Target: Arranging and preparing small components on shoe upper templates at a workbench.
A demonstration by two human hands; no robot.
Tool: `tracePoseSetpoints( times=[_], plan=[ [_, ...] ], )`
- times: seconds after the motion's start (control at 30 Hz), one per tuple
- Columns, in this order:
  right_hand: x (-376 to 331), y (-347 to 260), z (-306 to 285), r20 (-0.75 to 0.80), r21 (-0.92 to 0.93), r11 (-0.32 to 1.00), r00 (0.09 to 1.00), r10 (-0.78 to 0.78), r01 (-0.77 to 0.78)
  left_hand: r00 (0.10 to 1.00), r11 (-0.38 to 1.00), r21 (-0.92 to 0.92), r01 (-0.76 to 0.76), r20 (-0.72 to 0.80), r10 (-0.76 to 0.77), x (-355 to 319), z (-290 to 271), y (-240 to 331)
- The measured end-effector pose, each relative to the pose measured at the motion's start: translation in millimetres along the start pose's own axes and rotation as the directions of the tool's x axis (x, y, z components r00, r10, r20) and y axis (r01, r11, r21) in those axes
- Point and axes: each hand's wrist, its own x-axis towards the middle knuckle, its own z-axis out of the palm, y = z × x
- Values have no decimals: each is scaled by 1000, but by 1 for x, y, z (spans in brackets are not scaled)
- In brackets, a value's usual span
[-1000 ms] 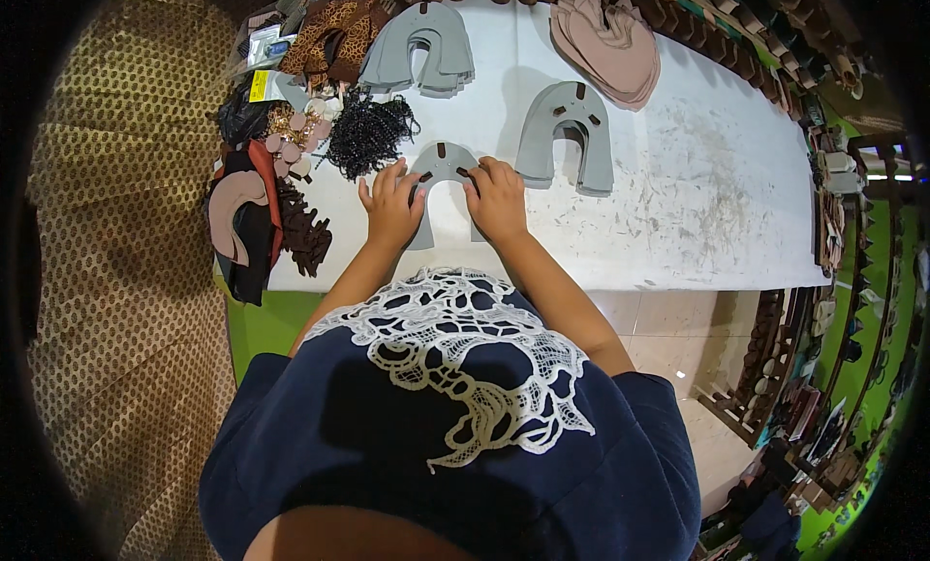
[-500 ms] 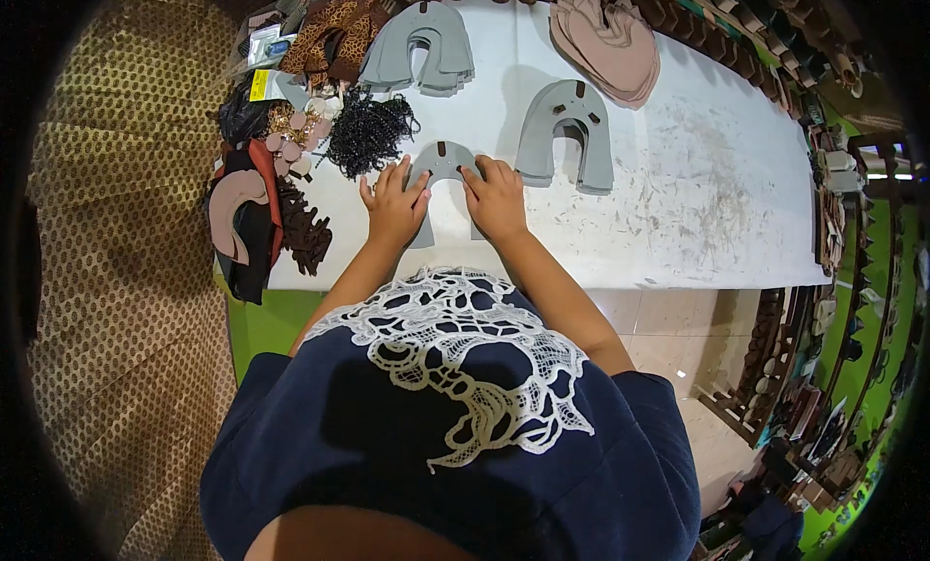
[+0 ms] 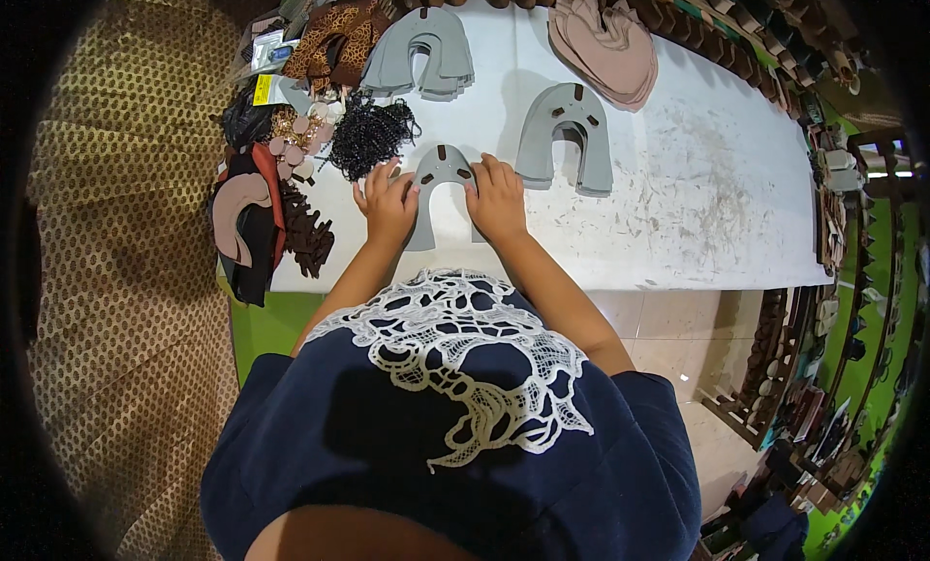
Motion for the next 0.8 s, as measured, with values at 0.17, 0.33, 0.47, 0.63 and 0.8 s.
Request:
tracePoseSetpoints(
  times=[0.17,0.33,0.47,0.63,0.8],
  plan=[
    [-2,6,0,7,111,993,999,48,-48,998,996,-74,56,-15,-57,10,-10,2],
    [1,10,-21,-80,122,992,996,36,-26,995,986,-139,-95,-36,91,22,-20,3],
    [6,24,-53,-97,166,983,991,94,-77,969,953,-191,-235,33,246,38,-38,25],
    [8,55,-100,-86,172,982,992,97,-82,896,862,-294,-413,38,443,60,-48,71],
    [10,85,-145,-59,227,966,989,139,-123,854,806,-380,-455,70,515,80,-47,112]
  ],
)
